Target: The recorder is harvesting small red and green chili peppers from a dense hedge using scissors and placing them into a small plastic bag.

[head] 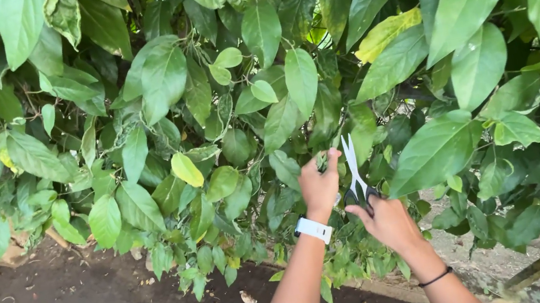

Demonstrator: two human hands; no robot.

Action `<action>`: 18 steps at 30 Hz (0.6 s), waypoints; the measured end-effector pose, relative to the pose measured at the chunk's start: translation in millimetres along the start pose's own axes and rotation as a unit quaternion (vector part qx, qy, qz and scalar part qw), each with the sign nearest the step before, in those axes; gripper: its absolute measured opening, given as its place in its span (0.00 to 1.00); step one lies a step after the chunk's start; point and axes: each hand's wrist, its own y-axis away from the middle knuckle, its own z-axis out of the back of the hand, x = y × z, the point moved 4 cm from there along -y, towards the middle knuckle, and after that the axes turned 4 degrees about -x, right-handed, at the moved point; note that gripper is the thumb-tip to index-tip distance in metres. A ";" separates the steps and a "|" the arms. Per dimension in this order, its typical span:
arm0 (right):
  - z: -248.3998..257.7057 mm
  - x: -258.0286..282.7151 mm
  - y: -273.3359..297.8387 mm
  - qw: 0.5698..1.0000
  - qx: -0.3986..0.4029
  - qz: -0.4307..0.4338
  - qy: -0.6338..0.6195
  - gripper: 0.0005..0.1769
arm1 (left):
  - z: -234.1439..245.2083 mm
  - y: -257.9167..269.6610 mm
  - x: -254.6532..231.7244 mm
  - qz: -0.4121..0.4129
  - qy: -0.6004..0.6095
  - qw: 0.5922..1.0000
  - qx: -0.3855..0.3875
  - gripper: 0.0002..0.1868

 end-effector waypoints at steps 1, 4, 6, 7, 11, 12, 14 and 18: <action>2.7 3.8 -2.2 1.000 0.001 0.000 0.000 0.32 | 1.9 1.3 -6.1 0.000 0.000 1.000 -0.001 0.17; 11.8 11.9 -9.3 0.999 -0.028 -0.002 0.038 0.33 | 3.5 4.7 -14.7 0.047 -0.019 0.999 0.019 0.17; 15.2 14.4 -14.3 0.996 -0.052 0.017 0.070 0.31 | 1.9 5.9 -13.1 0.053 -0.025 0.998 0.023 0.17; 14.9 13.9 -17.1 0.996 -0.053 0.017 0.070 0.31 | 0.7 6.2 -10.5 0.053 -0.026 0.998 0.024 0.17; 11.5 9.1 -26.6 0.991 -0.105 0.061 0.065 0.24 | 0.3 7.8 -9.5 0.016 -0.022 1.000 0.009 0.17; 8.3 6.2 -28.9 0.989 -0.112 0.070 0.072 0.19 | 1.0 8.4 -9.8 0.017 -0.023 1.000 0.008 0.17; 8.1 9.9 -26.2 0.992 -0.093 0.064 0.058 0.18 | 3.5 12.1 -4.2 0.021 -0.020 1.000 0.007 0.16; -26.0 -15.1 -8.9 0.993 0.044 -0.072 -0.078 0.14 | 24.6 34.6 6.3 0.011 0.032 0.999 0.024 0.14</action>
